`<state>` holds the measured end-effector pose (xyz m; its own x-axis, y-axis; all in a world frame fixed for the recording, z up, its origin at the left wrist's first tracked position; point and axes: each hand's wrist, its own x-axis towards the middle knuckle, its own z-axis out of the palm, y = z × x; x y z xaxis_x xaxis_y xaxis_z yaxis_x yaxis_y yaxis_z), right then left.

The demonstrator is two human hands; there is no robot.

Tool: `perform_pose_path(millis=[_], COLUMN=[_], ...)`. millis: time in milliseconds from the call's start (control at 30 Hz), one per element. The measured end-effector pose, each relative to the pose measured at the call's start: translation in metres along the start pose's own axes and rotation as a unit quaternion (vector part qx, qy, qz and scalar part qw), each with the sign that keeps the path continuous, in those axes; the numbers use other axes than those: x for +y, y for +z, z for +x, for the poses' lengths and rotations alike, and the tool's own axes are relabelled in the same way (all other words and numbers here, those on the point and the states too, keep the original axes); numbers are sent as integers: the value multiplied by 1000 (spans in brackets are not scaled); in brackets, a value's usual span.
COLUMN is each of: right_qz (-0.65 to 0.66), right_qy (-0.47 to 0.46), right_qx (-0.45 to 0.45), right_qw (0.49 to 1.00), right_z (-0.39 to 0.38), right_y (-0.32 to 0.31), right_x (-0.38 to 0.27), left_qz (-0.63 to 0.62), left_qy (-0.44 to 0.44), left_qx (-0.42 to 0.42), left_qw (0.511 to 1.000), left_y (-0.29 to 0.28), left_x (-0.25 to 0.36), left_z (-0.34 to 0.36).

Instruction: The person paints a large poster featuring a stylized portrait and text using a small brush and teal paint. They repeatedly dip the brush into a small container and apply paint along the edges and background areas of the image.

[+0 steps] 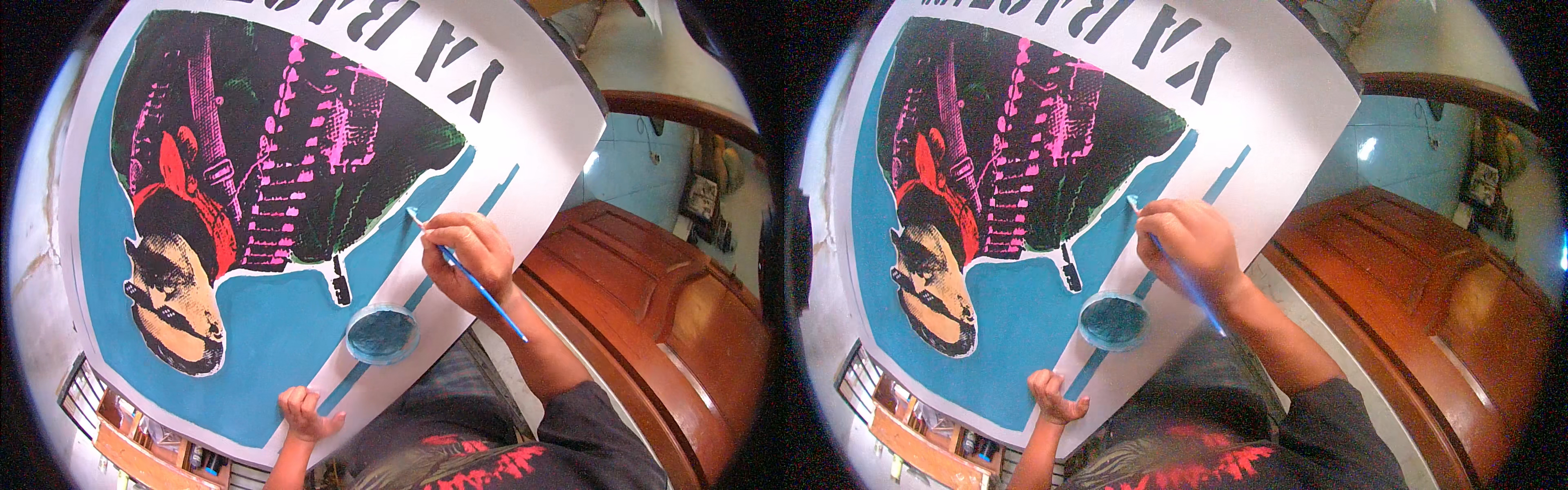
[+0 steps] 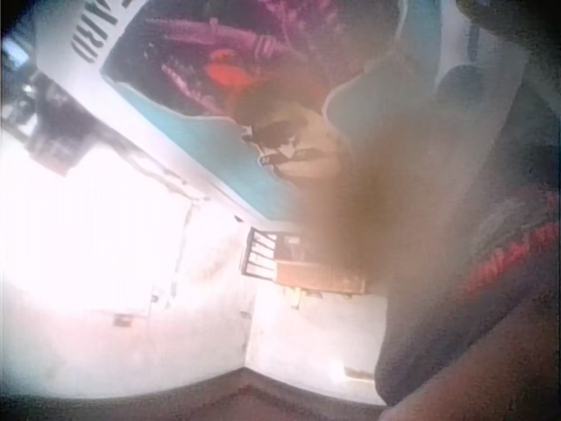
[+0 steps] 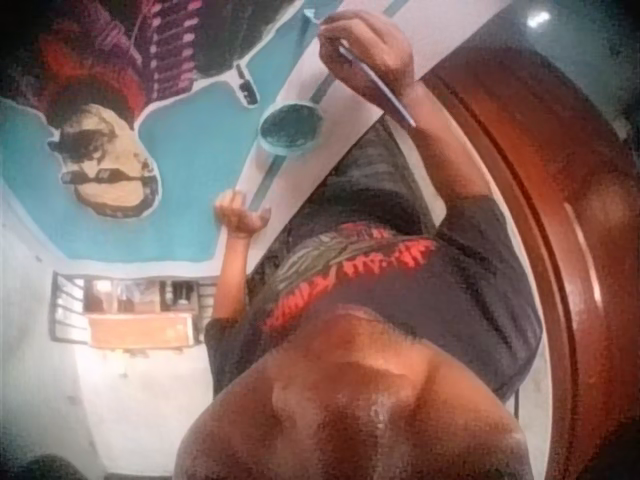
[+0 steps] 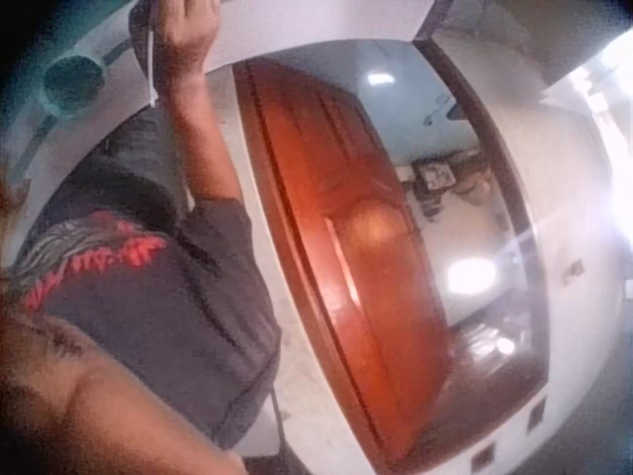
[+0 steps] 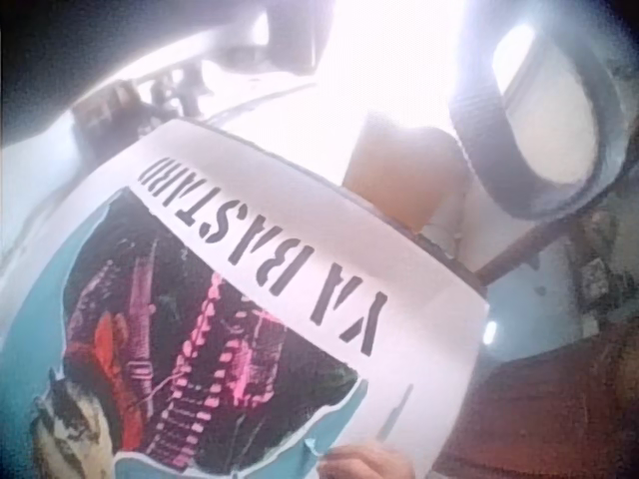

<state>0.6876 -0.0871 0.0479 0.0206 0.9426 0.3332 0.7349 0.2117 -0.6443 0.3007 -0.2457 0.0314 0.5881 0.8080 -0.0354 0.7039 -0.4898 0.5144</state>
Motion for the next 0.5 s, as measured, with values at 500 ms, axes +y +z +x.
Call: perform_pose_path(millis=[500], right_qz=[86], right_qy=[58], right_qx=[2], right_qw=[995], right_z=[2], right_y=[8], right_x=[-18], left_qz=[-6], left_qy=[8], left_qx=[15], left_qw=[1000], left_y=[-1], left_x=[2], left_z=[7])
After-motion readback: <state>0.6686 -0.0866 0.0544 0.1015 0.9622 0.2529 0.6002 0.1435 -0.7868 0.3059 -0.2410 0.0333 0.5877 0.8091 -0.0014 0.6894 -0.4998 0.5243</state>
